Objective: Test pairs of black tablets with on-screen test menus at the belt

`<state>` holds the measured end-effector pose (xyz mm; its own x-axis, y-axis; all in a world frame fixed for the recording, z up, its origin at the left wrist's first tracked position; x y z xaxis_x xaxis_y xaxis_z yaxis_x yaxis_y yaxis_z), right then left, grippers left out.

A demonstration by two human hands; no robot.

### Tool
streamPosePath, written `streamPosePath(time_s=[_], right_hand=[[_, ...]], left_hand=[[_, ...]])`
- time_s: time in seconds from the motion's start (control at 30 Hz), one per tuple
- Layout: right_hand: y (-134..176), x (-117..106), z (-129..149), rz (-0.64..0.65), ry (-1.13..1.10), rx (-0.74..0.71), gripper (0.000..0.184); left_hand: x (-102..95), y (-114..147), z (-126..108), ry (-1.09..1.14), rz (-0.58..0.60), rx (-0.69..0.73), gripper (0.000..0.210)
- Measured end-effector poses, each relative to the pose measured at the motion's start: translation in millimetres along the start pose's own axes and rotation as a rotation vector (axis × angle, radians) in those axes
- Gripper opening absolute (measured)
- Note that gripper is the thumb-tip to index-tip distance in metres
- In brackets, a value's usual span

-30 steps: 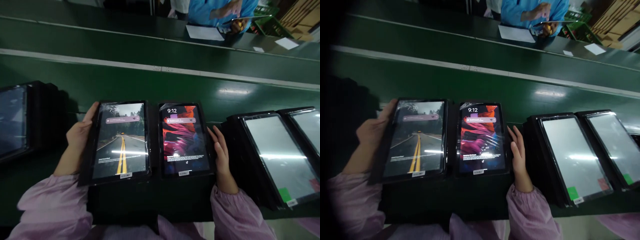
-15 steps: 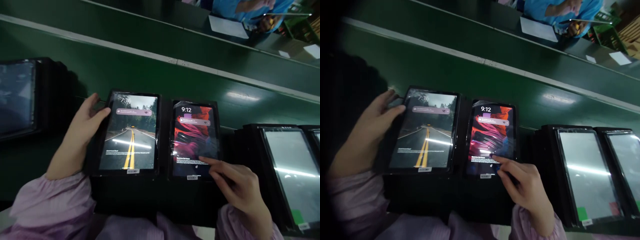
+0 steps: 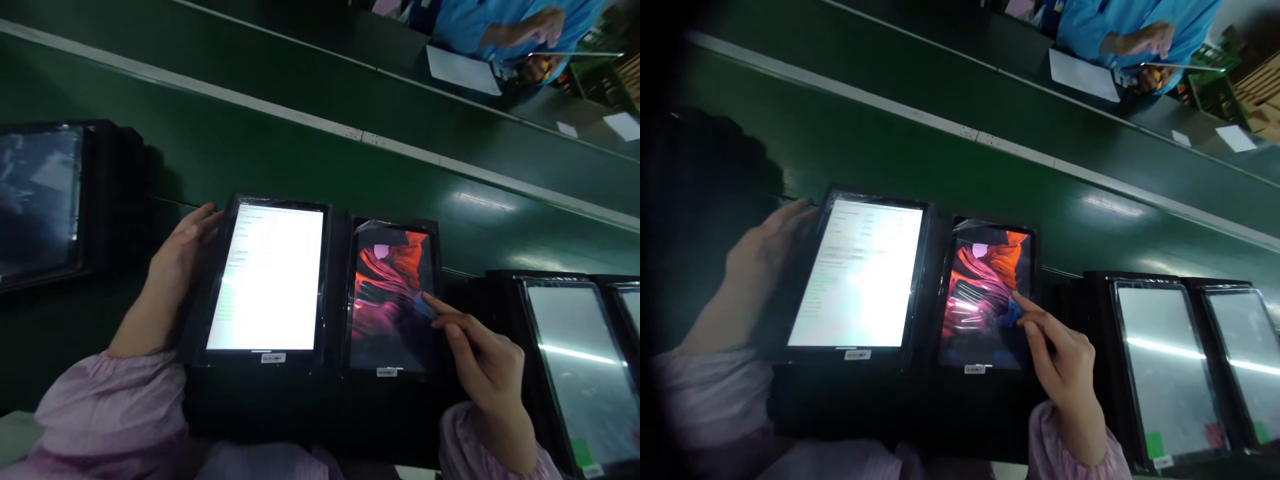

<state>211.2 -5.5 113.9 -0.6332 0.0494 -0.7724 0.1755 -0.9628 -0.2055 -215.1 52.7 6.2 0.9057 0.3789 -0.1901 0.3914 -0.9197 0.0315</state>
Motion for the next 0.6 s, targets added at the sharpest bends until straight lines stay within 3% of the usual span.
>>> streamPosePath(time_s=[0.13,0.3,0.5,0.6], right_hand=[[6.5,4.0,8.9,0.013,-0.040,-0.080,0.023],[22.5,12.4,26.0,0.079,-0.116,-0.176,0.027],[46.0,15.9,37.2,0.145,-0.089,-0.158,0.024],[57.2,19.4,26.6,0.020,-0.002,-0.061,0.022]], left_hand=[[-8.3,9.6,-10.7,0.036,0.113,-0.073,0.111],[-11.6,39.9,-31.6,-0.304,0.449,-0.044,0.132],[-19.1,54.9,-25.4,-0.596,0.548,0.007,0.152],[-24.5,59.8,-20.6,-0.754,0.597,0.081,0.152]])
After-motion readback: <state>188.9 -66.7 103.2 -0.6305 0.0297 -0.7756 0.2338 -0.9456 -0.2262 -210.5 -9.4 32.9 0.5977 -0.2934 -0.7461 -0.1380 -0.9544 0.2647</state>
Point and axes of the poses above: each hand's wrist, its own y-axis away from the middle knuckle, its own x-axis out of the palm, z = x × y, the point moved 4 cm from there along -y, towards the middle knuckle, and after that the axes turned 6 degrees about x, right-handed, at the moved point
